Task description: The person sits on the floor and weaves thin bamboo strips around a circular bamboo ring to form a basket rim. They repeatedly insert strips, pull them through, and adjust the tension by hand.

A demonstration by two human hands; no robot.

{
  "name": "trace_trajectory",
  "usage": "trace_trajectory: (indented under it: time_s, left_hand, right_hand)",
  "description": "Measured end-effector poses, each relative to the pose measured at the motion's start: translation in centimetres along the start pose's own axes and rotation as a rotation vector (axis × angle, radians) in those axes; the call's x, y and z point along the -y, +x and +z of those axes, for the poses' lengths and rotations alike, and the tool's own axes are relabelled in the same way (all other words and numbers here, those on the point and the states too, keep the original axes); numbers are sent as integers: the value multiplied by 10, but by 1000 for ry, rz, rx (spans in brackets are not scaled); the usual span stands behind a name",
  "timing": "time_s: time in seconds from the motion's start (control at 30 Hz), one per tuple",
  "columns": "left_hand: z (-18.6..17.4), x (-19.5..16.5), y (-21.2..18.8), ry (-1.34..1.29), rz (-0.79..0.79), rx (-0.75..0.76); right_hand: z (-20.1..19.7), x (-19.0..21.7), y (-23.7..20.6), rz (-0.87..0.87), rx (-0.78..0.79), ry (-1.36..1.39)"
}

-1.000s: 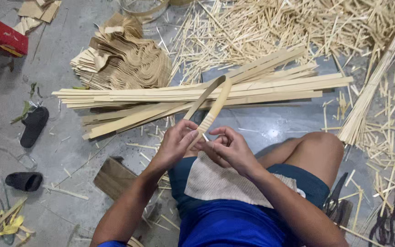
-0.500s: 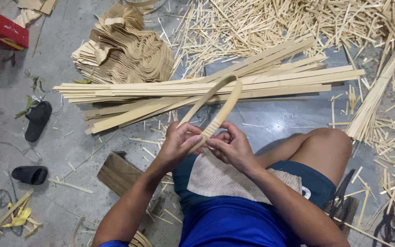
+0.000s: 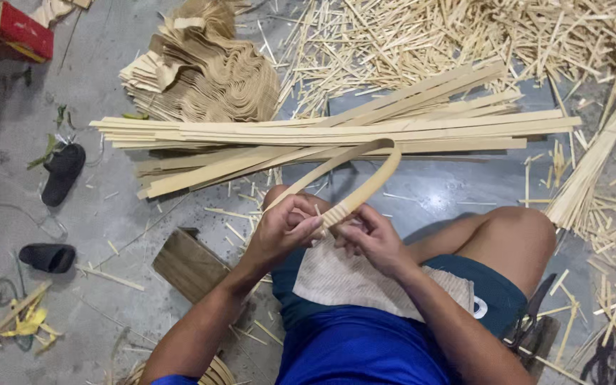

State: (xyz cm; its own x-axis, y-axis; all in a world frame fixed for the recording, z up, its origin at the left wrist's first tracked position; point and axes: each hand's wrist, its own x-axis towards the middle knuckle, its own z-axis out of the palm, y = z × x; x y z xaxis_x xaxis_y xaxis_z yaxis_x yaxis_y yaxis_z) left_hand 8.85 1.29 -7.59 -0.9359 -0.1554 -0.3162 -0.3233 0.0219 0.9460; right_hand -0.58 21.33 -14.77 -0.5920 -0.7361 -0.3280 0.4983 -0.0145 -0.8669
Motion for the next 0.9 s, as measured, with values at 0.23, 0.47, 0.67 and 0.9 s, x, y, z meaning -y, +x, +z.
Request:
trace_trajectory:
  time_s: [0.23,0.47,0.67,0.9]
  left_hand:
    - [8,-7,-8,233,0,28]
    - [-3,7,2,107,36,86]
    - [-6,46,18,107,-127,275]
    - [21,22,2,407,-57,383]
  right_hand:
    - [-14,-52,41,-321,182,-245]
    - [-17,-35,7,-101,192,-371]
    - [-7,41,-42,-739,-46,-979]
    - [-2,85,4,-747,-48,-1027]
